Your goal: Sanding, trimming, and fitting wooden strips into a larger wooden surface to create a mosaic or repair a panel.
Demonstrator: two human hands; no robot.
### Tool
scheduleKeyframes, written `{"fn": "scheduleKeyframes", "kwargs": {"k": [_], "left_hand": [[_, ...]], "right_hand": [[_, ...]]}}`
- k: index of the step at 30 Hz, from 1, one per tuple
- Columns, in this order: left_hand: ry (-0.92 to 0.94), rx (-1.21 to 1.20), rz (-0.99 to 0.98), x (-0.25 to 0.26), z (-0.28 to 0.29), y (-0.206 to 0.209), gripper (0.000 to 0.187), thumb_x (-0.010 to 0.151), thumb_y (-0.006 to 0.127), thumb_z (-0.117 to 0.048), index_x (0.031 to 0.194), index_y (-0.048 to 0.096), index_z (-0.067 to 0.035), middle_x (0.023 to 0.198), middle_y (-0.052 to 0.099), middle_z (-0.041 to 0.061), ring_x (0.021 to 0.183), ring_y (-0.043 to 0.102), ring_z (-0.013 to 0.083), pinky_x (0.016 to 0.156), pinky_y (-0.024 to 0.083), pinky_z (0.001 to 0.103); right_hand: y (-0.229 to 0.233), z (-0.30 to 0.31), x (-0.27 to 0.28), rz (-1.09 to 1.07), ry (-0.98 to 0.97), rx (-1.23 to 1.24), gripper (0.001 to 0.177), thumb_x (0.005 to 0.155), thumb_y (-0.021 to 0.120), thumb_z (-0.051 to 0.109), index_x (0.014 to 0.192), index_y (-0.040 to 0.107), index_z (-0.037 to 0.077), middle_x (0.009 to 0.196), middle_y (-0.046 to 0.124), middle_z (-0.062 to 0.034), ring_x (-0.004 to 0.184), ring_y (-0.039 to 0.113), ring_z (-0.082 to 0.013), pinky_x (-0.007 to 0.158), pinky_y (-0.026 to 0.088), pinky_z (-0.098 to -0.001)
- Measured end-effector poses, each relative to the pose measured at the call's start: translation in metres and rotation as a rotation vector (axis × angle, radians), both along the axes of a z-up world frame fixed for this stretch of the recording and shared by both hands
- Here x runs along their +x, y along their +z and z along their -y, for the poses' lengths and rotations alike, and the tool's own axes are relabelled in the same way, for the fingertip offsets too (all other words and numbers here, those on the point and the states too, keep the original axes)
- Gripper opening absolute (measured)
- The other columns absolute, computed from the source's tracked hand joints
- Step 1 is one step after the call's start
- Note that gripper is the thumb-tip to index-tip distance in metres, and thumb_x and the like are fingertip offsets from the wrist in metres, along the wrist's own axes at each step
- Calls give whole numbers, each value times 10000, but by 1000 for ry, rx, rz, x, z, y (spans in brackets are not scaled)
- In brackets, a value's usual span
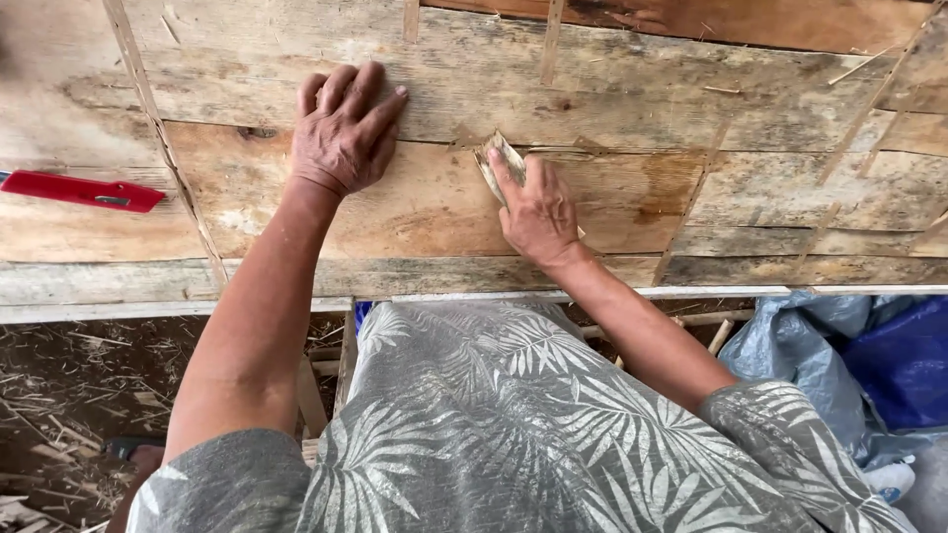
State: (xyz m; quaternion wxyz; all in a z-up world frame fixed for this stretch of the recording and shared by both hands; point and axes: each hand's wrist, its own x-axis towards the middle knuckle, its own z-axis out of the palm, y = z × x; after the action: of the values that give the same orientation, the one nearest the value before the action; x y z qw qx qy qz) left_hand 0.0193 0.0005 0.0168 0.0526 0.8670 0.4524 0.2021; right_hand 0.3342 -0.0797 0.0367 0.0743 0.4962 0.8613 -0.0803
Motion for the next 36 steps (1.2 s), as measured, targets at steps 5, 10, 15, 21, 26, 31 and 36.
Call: {"fn": "scheduleKeyframes", "kwargs": {"k": [5, 10, 15, 21, 26, 31, 36], "left_hand": [[57, -69, 13, 3, 13, -16, 352, 972, 614, -327, 1304, 703, -250, 1364, 589, 107, 1173, 565, 308, 955, 420, 458], [120, 7, 78, 5, 10, -18, 237, 912, 656, -315, 1144, 698, -290, 1307, 614, 40, 1175, 557, 243, 964, 434, 414], [173, -32, 71, 9, 6, -4, 176, 932, 635, -325, 1099, 683, -303, 1217, 642, 5, 1133, 590, 215, 966, 441, 385], [359, -35, 102, 34, -5, -37, 56, 909, 682, -315, 958, 674, -289, 1076, 657, -43, 958, 630, 179, 870, 459, 346], [479, 17, 100, 47, -36, -26, 85, 960, 690, -330, 1032, 712, -293, 1003, 694, -77, 878, 665, 134, 842, 467, 310], [495, 106, 94, 55, -61, -10, 196, 983, 703, -309, 1169, 713, -247, 1141, 708, -10, 1023, 652, 198, 894, 446, 357], [532, -108, -10, 59, -58, -20, 364, 1074, 663, -351, 1405, 678, -201, 1455, 611, 140, 1338, 517, 378, 1131, 289, 601]], "right_hand": [[23, 10, 0, -122, -125, -149, 747, 798, 717, 199, 1518, 516, 171, 1154, 505, -176, 940, 621, -366, 717, 564, -456], [37, -7, 15, -111, -254, -400, 721, 832, 747, 394, 1510, 532, 277, 1276, 526, -164, 1089, 664, -393, 791, 596, -507], [67, -50, 22, -244, -507, -772, 660, 817, 747, 543, 1437, 597, 371, 1201, 610, -96, 1091, 680, -398, 893, 558, -489], [84, -69, 42, -442, -535, -1035, 658, 775, 845, 406, 1391, 671, 251, 1184, 697, -211, 1123, 679, -427, 944, 521, -481], [75, -140, 42, -602, -654, -673, 664, 867, 810, 351, 1484, 590, 238, 1239, 671, -197, 1155, 638, -393, 978, 496, -505], [31, -237, 50, -579, -579, -156, 646, 971, 768, 401, 1543, 523, 228, 1227, 608, -261, 1113, 633, -462, 928, 522, -542], [-2, -314, 36, -269, -481, 25, 711, 1054, 708, 518, 1606, 291, 355, 1142, 467, -121, 905, 591, -222, 624, 609, -317]]}}
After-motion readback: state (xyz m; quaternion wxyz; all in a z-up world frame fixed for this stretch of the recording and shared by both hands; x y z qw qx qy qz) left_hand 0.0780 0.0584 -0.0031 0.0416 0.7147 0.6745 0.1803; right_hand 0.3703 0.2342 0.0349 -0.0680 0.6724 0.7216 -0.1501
